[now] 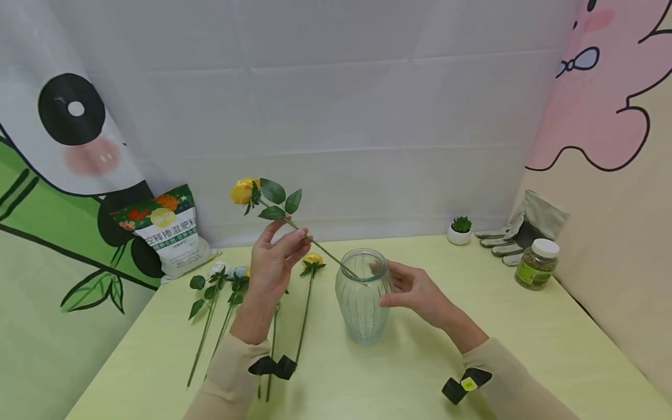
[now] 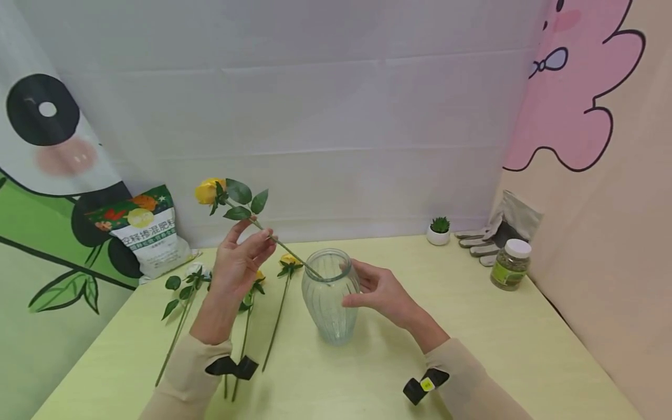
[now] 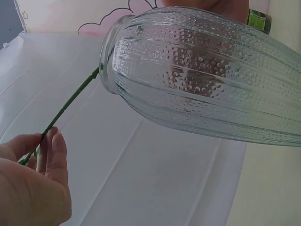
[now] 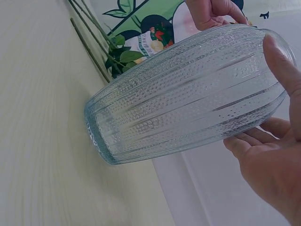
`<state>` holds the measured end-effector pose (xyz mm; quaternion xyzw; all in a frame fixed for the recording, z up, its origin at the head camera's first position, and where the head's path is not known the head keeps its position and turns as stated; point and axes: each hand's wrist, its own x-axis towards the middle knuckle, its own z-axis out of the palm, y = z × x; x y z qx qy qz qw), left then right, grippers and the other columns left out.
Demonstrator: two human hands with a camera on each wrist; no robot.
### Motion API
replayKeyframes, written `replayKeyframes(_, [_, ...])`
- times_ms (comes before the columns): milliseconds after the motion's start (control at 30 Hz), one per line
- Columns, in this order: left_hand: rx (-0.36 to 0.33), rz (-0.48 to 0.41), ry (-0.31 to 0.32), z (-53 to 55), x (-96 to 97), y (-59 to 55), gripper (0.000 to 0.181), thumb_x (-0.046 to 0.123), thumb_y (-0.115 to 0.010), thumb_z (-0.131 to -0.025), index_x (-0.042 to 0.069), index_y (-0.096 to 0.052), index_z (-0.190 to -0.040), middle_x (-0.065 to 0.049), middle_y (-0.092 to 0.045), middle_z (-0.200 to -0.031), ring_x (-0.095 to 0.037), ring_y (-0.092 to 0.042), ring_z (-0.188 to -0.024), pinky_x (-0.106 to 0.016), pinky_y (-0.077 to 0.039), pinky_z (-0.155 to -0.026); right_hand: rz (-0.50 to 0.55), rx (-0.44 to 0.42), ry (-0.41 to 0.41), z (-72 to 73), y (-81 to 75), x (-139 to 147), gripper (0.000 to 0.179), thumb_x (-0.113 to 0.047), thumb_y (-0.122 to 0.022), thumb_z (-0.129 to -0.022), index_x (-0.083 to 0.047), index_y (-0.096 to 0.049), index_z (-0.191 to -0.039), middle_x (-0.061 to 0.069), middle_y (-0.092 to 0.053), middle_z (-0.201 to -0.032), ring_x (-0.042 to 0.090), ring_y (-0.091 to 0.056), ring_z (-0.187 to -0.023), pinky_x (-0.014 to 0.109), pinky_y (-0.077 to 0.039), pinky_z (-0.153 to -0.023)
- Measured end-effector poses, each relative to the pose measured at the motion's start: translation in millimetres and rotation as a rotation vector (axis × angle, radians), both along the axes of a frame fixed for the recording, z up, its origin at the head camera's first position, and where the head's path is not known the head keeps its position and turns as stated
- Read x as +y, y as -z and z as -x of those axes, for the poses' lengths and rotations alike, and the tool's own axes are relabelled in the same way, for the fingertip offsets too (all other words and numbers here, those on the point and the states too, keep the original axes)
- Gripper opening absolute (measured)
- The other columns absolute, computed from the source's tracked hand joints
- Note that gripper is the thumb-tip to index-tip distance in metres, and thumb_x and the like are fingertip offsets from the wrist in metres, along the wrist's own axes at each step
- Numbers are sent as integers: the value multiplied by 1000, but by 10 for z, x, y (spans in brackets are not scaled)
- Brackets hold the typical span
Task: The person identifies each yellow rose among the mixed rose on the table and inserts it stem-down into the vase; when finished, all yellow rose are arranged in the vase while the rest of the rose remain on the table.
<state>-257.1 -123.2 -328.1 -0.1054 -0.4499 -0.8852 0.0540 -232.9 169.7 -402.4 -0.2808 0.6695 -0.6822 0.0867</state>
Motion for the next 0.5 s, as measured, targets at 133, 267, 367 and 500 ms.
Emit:
replayKeyframes(133, [-16, -2, -11, -9, 7, 5, 23, 6, -62, -100, 1, -57, -122, -8, -73, -89, -20, -74, -82, -33, -61, -80, 5, -5, 2, 9, 9, 1, 88, -11, -83, -84, 1, -33, -155, 16, -38, -156, 33, -37, -142, 39, -39, -111])
replayKeyframes(267, [-16, -43, -20, -8, 28, -4, 10, 8, -66, -98, 1, -68, -105, -9, -74, -92, -21, -73, -87, -35, -59, -87, 5, 0, -1, 14, 10, 0, 88, -12, -83, -84, 1, -32, -154, 18, -38, -156, 34, -36, -142, 41, -37, -112])
replayKeyframes(367, [-12, -50, -13, -1, 52, -11, 7, 3, -67, -96, 3, -74, -96, -10, -74, -93, -20, -72, -88, -34, -58, -90, 4, 2, -1, 14, 4, 0, 89, -13, -84, -83, 2, -32, -154, 18, -38, -156, 33, -36, -143, 40, -36, -113])
replayKeyframes(500, [-25, -28, 0, 19, 93, -9, 11, -1, -66, -95, 3, -76, -94, -11, -74, -91, -19, -72, -85, -32, -58, -88, 5, -1, -1, 11, 3, 5, 90, -15, -84, -83, 3, -31, -154, 19, -35, -157, 33, -36, -143, 38, -37, -112])
